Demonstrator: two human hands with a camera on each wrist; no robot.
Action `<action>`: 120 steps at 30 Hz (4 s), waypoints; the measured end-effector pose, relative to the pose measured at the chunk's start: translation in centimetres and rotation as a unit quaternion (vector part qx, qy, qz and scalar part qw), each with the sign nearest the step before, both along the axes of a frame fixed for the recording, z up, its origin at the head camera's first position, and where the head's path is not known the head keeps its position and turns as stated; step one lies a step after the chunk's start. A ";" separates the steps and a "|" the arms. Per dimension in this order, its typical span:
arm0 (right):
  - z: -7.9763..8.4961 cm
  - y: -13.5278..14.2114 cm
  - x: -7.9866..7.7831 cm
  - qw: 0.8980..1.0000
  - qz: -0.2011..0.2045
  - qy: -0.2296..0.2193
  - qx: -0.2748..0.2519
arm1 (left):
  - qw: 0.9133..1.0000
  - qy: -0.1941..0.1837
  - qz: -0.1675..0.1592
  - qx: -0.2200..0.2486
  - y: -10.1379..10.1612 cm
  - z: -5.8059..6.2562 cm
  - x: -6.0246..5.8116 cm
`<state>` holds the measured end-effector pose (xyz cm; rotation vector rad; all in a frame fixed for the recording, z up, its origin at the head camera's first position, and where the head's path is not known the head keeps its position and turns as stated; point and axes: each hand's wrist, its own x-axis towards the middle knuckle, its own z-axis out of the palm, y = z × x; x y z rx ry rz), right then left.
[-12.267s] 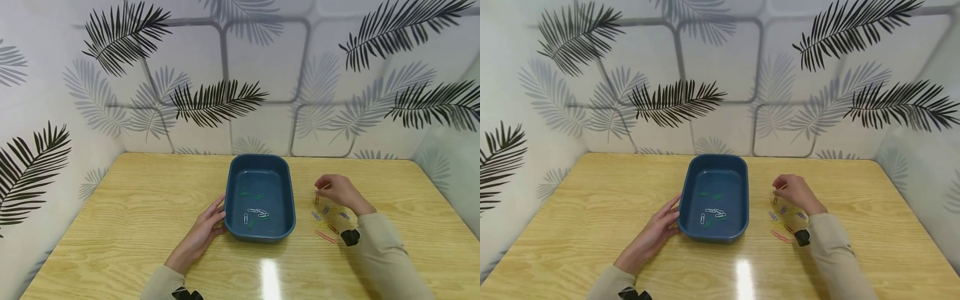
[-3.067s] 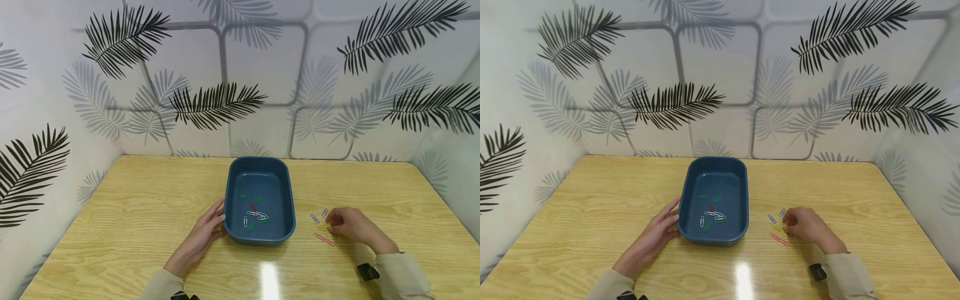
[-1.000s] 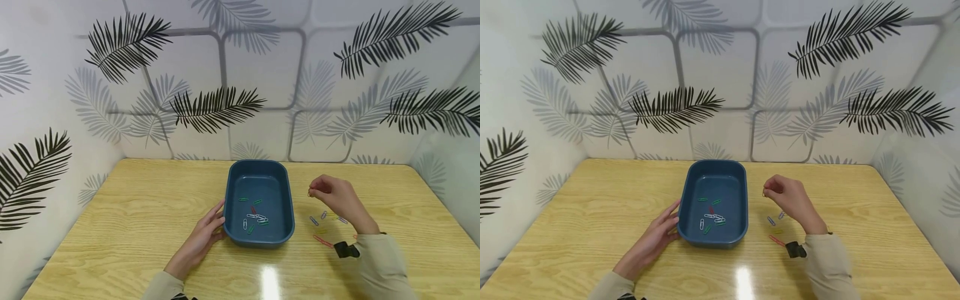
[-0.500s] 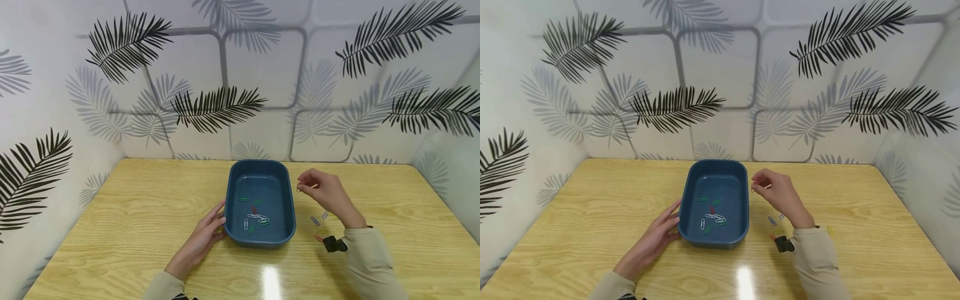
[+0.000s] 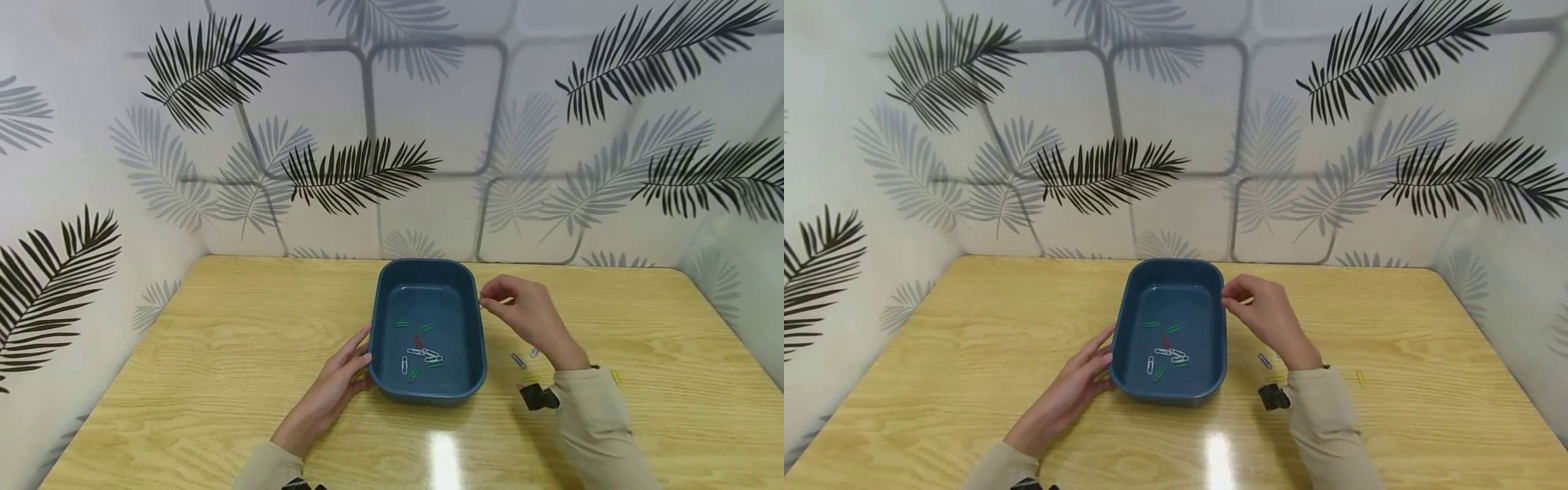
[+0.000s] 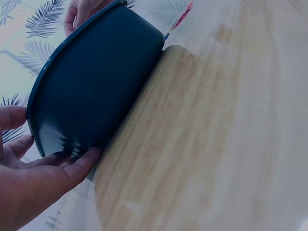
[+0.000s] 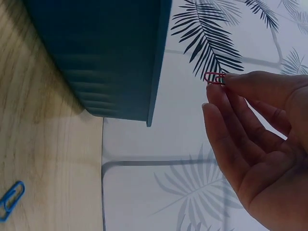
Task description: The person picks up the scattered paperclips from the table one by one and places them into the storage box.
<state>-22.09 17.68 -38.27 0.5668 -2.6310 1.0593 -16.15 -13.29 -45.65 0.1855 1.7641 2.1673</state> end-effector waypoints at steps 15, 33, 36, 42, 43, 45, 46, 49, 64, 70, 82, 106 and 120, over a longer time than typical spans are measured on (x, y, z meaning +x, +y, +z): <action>-0.6 -0.5 -0.1 1.000 0.014 -0.004 0.003 | 1.000 0.001 0.001 -0.002 0.0 0.1 0.0; -0.8 -0.8 -0.1 1.000 0.006 0.000 0.015 | 1.000 0.001 0.007 -0.002 0.1 0.2 0.1; -0.7 -0.8 0.0 1.000 0.006 0.002 0.014 | 1.000 0.001 0.007 -0.002 0.1 0.2 0.1; -0.8 -0.9 -0.1 1.000 0.012 -0.004 0.016 | 1.000 0.002 0.006 0.000 0.1 0.2 0.1; -0.8 -0.9 -0.1 1.000 0.013 -0.006 0.017 | 1.000 0.002 0.006 0.000 0.1 0.2 0.1; -0.9 -0.9 -0.1 1.000 0.016 -0.011 0.021 | 1.000 0.002 0.007 -0.001 0.1 0.1 0.1; -0.8 -1.0 -0.1 1.000 0.017 -0.013 0.023 | 1.000 0.002 0.008 -0.001 0.1 0.1 0.1; -0.8 -0.9 -0.1 0.999 0.020 -0.018 0.029 | 1.000 0.001 0.010 0.000 0.1 0.1 0.1; -0.5 0.5 0.5 0.998 0.032 -0.035 0.038 | 1.000 -0.001 0.015 -0.002 0.2 0.0 0.1; -0.2 1.0 0.7 0.997 0.036 -0.045 0.041 | 1.000 -0.001 0.018 -0.006 0.3 0.1 0.2; -0.5 3.3 1.2 0.995 0.039 -0.066 0.060 | 1.000 -0.002 0.017 -0.006 0.6 0.1 0.2; -1.7 13.2 4.4 0.986 -0.057 -0.090 0.127 | 1.000 -0.004 0.023 -0.010 0.5 0.2 0.2; -3.0 16.6 4.1 0.967 -0.059 -0.183 0.168 | 1.000 -0.002 0.015 -0.006 0.5 0.2 0.2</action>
